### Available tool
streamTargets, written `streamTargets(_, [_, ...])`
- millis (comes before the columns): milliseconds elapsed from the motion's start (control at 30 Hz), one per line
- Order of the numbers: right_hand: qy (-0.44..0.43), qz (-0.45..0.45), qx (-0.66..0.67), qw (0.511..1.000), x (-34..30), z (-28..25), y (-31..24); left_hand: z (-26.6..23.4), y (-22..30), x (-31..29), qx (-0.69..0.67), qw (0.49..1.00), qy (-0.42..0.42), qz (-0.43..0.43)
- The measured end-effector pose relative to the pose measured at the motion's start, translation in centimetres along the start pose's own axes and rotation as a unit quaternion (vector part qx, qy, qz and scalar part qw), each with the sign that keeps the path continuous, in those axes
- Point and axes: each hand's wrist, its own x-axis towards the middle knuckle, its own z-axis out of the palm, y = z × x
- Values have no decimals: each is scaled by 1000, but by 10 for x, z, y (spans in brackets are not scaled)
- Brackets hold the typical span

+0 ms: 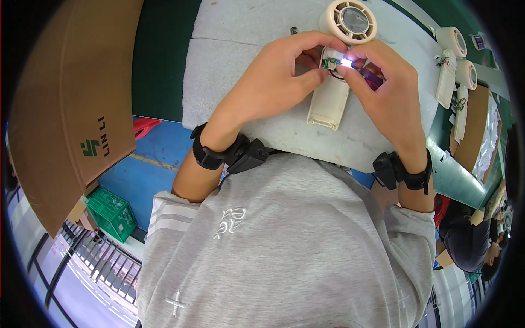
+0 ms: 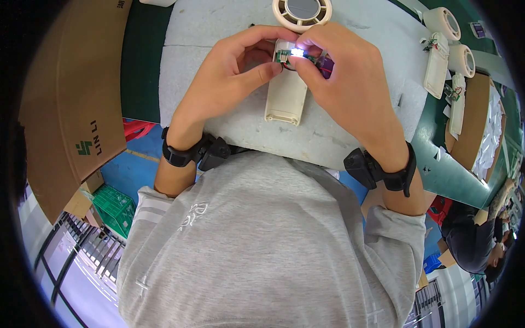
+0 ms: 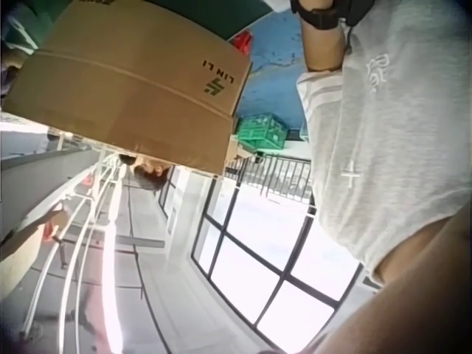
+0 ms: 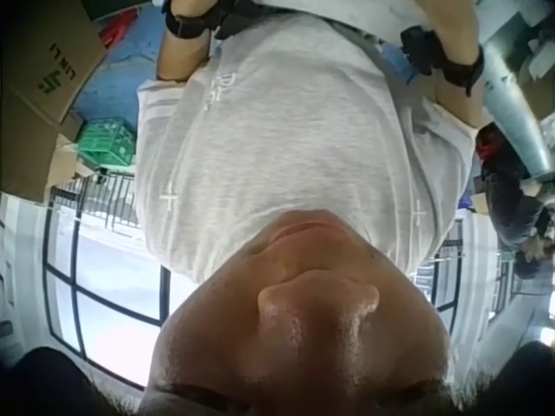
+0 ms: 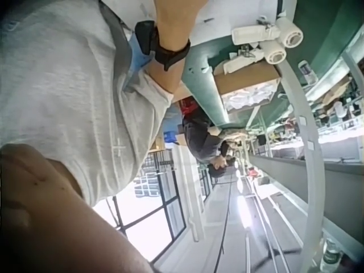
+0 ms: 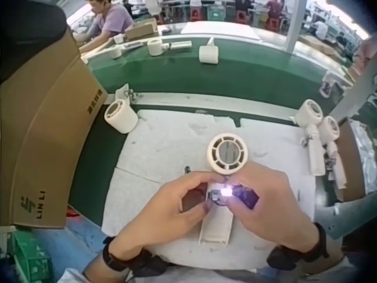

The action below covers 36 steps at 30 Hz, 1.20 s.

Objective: Assemble electronic components including circuit boards and batteries into plastic device housings on a factory assembly line.

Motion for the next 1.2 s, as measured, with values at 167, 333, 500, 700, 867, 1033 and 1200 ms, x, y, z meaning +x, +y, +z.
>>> streamTargets(167, [-7,-50,-26,998,1,-2,3,0,1,2,32,999,6,-20])
streamTargets(333, [7,-36,-47,998,0,0,1,6,6,3,71,996,31,-33])
streamTargets(500, [34,-46,-70,996,2,2,-1,11,5,2,94,993,68,-22])
streamTargets(700, [50,-52,-75,995,1,3,-2,13,6,2,117,990,83,-12])
streamTargets(867, [45,-34,-81,995,-1,4,-4,14,6,1,123,989,84,-18])
streamTargets(1033, [56,-30,-87,994,-3,7,-2,11,0,1,102,993,67,-7])
streamTargets(1200, [59,-53,-98,992,0,5,-2,4,-5,1,45,998,42,23])
